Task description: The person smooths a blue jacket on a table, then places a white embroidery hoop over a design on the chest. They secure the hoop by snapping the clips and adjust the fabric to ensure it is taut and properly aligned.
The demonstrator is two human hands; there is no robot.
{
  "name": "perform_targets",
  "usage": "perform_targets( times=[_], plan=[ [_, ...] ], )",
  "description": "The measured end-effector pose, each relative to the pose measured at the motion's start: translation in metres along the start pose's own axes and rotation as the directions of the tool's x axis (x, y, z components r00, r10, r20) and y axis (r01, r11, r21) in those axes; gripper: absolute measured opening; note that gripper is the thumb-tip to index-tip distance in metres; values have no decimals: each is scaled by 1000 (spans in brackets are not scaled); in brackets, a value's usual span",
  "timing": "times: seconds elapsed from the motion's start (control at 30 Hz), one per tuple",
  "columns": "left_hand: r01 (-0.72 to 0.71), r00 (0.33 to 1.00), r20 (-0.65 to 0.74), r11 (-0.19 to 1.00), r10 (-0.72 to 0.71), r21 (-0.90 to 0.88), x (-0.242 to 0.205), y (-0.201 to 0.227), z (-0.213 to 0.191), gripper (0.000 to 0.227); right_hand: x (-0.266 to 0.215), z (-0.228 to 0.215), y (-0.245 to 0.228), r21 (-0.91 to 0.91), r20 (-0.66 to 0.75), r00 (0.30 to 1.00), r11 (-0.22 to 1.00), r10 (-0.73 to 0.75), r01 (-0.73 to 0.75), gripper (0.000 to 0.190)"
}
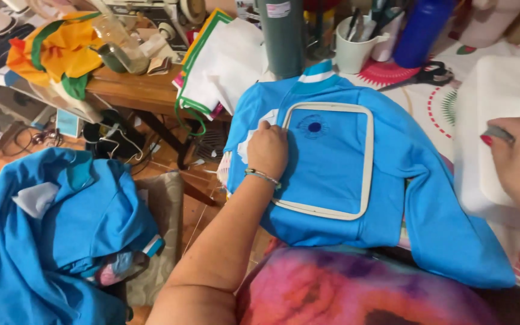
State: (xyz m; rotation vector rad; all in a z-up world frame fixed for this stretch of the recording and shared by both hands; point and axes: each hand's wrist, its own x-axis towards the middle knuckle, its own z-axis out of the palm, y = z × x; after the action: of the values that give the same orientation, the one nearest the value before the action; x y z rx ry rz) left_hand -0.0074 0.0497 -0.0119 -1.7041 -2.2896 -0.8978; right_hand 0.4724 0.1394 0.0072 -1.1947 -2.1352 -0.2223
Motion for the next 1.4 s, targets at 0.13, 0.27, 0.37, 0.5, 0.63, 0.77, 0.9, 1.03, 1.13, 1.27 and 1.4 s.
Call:
perform_targets(
  times=[0.13, 0.27, 0.37, 0.5, 0.63, 0.77, 0.9, 1.03, 1.13, 1.27, 1.4],
  plan=[
    [-11, 1000, 7, 1000, 10, 22, -5, 4, -12, 34, 91, -10, -187, 205, 253, 964, 978, -85, 32, 31],
    [15, 1000, 20, 989, -19, 149, -4, 3, -16, 32, 141, 93, -264, 557, 179, 816, 740, -549, 376, 23],
    [25, 999, 38, 993, -29, 119, -3, 2, -18, 30, 164, 166, -271, 584, 172, 753, 681, -635, 442, 19],
    [69, 994, 81, 994, -75, 81, -4, 4, -22, 26, 171, 186, -275, 598, 164, 729, 654, -665, 462, 18],
    [88, 995, 50, 994, -92, 71, -5, 4, -22, 31, 163, 179, -275, 571, 170, 729, 669, -663, 476, 26],
    [57, 998, 21, 996, -58, 71, -5, -4, -10, 35, 155, 199, -265, 610, 165, 758, 669, -631, 424, 37],
    [2, 1000, 7, 998, -3, 67, -5, -7, -5, 34, 151, 197, -263, 602, 158, 722, 645, -673, 470, 44],
    [-19, 1000, 26, 996, 17, 85, -5, -6, -6, 31, 142, 204, -265, 603, 115, 739, 638, -664, 479, 45],
    [-25, 999, 30, 995, 22, 92, -6, -8, -6, 29, 137, 210, -267, 536, 86, 730, 649, -678, 540, 43],
    [-24, 998, 56, 998, 21, 52, -6, -4, -13, 27, 132, 209, -267, 520, 102, 775, 698, -623, 493, 43],
    [-23, 998, 52, 999, 21, 39, -6, -3, -14, 26, 130, 200, -267, 485, 82, 789, 716, -608, 502, 43]
  ],
)
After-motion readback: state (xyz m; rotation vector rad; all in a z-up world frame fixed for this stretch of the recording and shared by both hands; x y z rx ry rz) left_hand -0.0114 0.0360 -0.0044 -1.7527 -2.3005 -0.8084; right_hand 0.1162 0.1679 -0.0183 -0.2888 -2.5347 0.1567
